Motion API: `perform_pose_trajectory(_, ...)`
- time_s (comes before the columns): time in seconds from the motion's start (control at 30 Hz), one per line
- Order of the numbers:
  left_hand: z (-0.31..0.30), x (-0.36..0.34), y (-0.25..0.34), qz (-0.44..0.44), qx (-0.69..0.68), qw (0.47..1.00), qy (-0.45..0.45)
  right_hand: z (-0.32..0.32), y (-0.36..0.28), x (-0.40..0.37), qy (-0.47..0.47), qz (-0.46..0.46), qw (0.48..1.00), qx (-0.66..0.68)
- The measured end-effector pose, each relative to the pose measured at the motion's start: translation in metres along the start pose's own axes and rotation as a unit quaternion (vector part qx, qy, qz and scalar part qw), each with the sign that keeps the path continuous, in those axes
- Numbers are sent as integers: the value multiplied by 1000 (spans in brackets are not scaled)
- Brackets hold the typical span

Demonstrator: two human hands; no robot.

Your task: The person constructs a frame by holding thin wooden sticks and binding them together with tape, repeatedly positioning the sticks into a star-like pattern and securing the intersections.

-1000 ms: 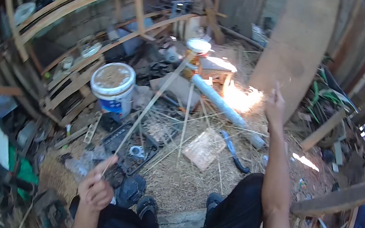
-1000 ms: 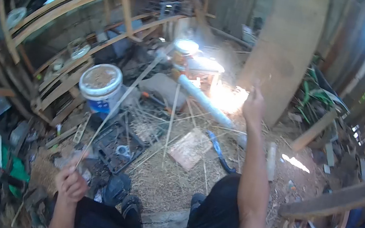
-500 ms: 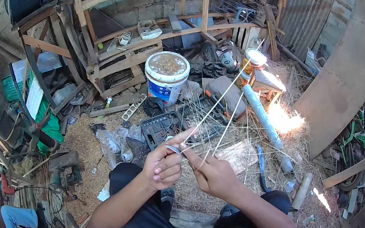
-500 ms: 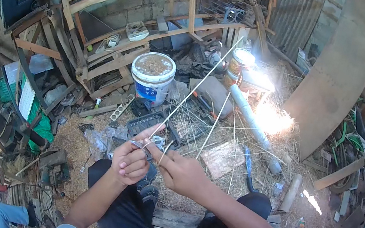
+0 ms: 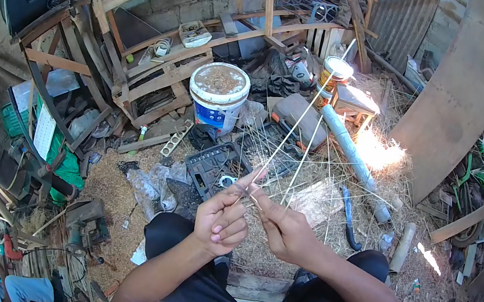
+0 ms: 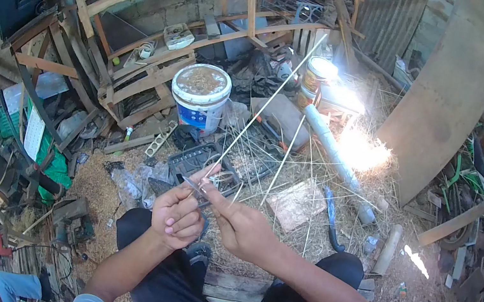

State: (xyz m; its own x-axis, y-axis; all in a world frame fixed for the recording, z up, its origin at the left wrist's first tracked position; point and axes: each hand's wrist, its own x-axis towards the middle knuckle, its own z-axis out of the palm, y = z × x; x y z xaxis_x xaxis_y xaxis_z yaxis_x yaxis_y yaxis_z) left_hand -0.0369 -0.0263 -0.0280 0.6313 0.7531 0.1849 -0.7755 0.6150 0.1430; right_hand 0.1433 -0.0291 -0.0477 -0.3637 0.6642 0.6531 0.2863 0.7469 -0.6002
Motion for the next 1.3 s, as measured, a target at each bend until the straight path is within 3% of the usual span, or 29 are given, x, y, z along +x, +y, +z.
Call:
perform_pose_trajectory(0.2, 2, -2, 0, 1, 12, 1000, 25, -11, -11, 1, -110, 14, 983, -148)
perform_pose_trajectory(0.4, -2, -8, 1, -12, 41, 999, 16, -25, 1, 12, -47, 46, 984, -167)
perform_pose_trajectory(0.5, 1, -8, 0, -39, 71, 997, -3, -40, 15, 23, 33, 84, 987, -134)
perform_pose_trajectory(0.6, 0, -10, -3, -53, 91, 994, 15, -70, 40, 28, 87, 196, 971, -103)
perform_pose_trajectory(0.7, 1, -9, -3, -36, 100, 992, 62, -76, 23, 28, 69, 187, 975, -94)
perform_pose_trajectory(0.73, 1, -8, -2, -32, 105, 991, 69, -70, 15, 25, 12, 166, 979, -120)
perform_pose_trajectory(0.87, 4, -7, -1, -26, 105, 991, 84, -26, -12, 5, -97, -2, 989, -114)
perform_pose_trajectory(0.97, 2, -9, -3, -14, 97, 993, 60, -20, -12, 1, -146, 26, 978, -149)
perform_pose_trajectory(1.17, 0, -11, -3, -17, 76, 995, 56, -23, 1, 5, -73, 4, 980, -183)
perform_pose_trajectory(1.3, -3, -11, -3, -19, 55, 997, 50, -28, -2, 7, -86, 14, 982, -170)
